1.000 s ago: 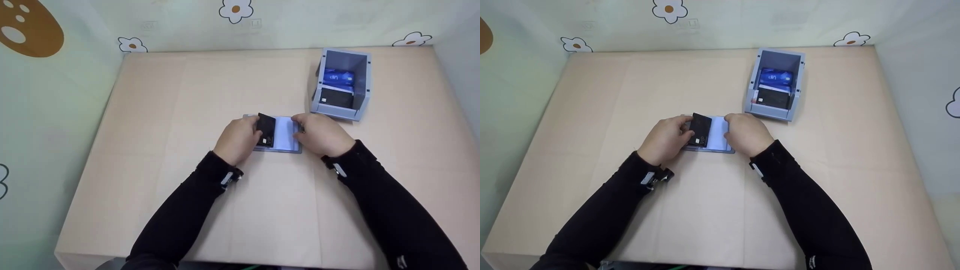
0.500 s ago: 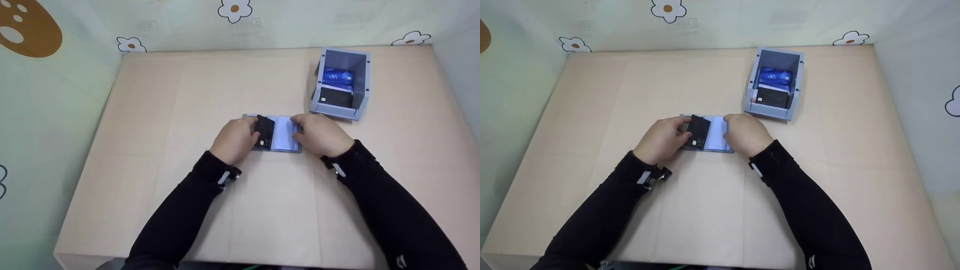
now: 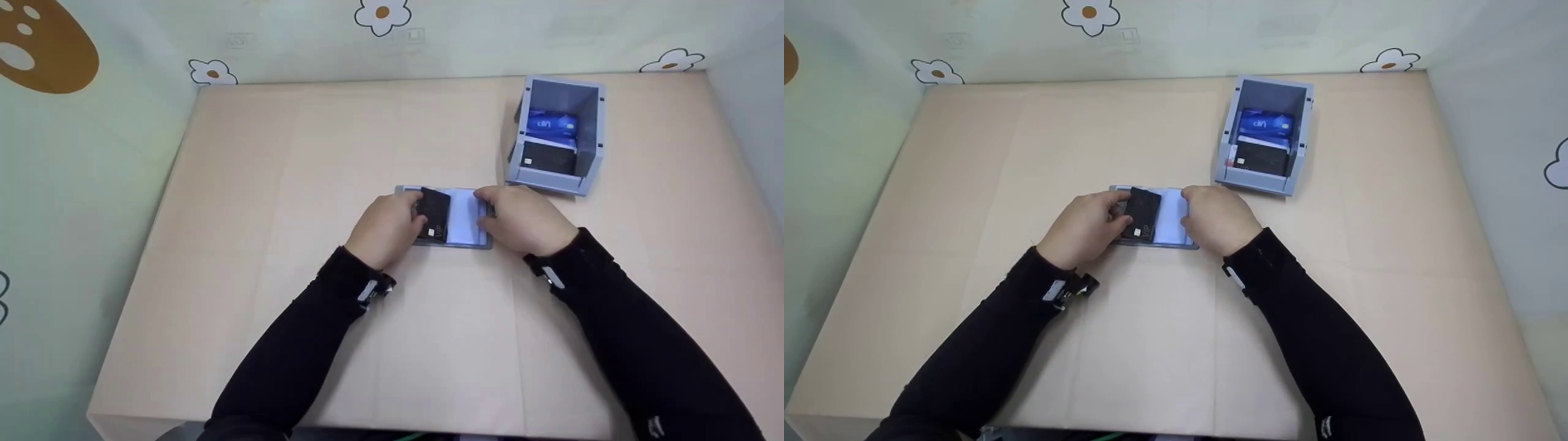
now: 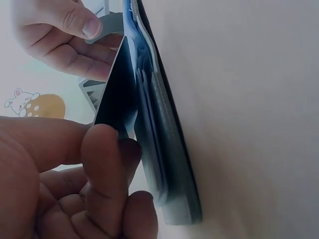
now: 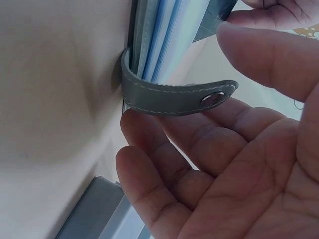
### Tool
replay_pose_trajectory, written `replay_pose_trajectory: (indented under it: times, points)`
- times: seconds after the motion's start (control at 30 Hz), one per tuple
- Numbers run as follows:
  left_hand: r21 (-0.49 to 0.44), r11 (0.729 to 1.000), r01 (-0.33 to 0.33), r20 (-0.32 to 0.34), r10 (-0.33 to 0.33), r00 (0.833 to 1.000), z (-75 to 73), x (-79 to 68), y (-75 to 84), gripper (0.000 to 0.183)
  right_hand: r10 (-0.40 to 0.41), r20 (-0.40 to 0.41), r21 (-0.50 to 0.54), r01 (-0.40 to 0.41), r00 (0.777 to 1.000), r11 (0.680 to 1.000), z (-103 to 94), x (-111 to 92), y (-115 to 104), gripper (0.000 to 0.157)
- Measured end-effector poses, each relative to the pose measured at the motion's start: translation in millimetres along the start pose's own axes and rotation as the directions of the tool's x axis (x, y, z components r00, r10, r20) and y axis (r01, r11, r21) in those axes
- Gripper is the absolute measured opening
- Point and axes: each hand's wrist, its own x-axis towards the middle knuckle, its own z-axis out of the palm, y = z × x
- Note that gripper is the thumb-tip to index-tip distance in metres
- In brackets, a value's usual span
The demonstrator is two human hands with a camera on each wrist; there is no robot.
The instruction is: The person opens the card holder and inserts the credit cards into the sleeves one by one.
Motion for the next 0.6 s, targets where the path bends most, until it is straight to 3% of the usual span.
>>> replay_pose_trajectory:
  times: [0.6]
  points:
    - [-0.021, 1.0, 0.006, 0.015, -0.006, 1.0, 1.2, -0.1, 4.7, 0.053, 0.007, 0.002, -0.005, -0.007, 1.0, 1.0, -0.3, -0.2, -0.5, 0.049]
